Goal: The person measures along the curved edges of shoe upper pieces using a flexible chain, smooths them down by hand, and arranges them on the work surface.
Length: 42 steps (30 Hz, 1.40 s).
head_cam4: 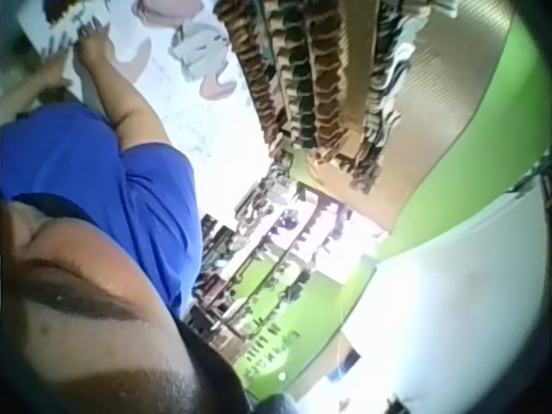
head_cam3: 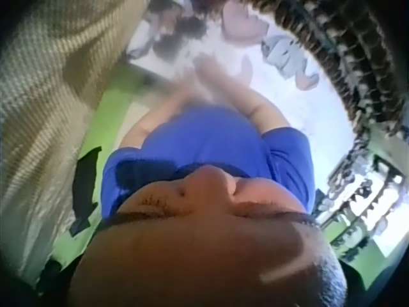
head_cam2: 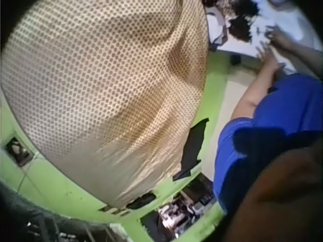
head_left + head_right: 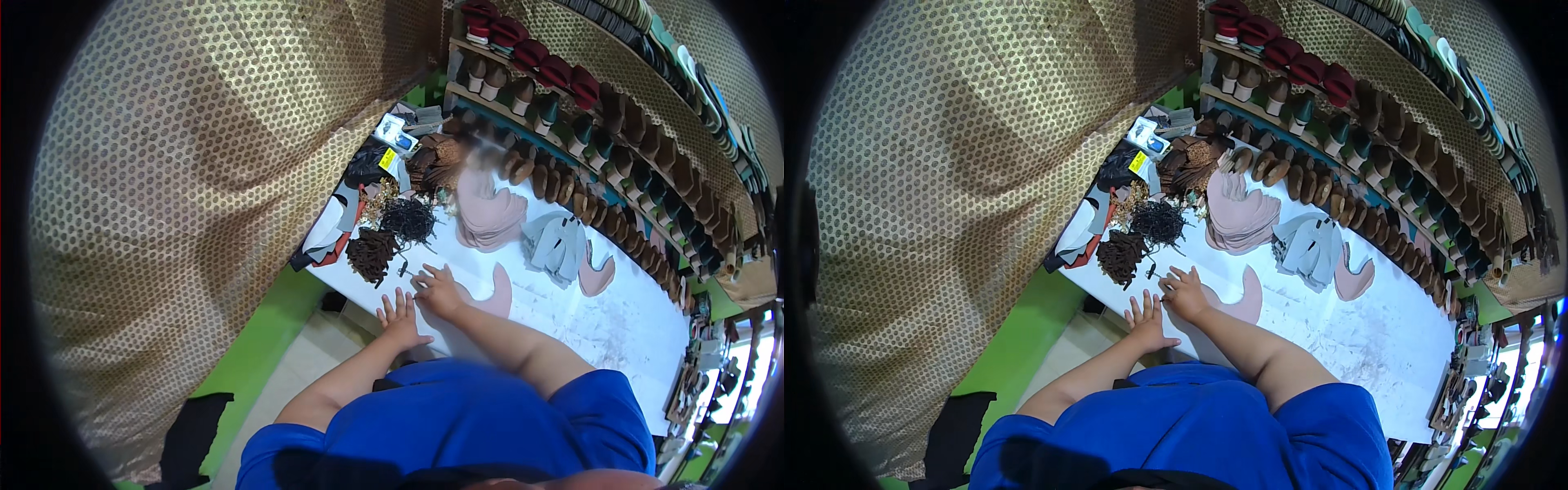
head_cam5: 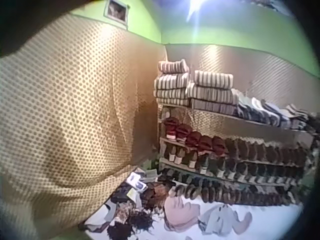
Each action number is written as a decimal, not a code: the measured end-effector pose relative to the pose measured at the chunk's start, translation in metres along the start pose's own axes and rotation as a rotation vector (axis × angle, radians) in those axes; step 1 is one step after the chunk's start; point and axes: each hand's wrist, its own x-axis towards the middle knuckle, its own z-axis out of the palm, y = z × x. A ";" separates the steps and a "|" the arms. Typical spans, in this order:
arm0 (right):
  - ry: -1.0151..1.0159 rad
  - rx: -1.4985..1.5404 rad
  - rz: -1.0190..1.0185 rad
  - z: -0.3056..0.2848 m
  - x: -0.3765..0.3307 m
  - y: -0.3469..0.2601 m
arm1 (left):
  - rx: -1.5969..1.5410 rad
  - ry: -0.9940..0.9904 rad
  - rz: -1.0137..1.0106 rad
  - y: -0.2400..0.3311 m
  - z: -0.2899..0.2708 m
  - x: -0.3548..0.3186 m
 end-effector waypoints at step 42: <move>0.451 1.130 0.588 -0.209 -0.031 -0.036 | -0.509 0.302 0.698 0.073 -0.037 0.042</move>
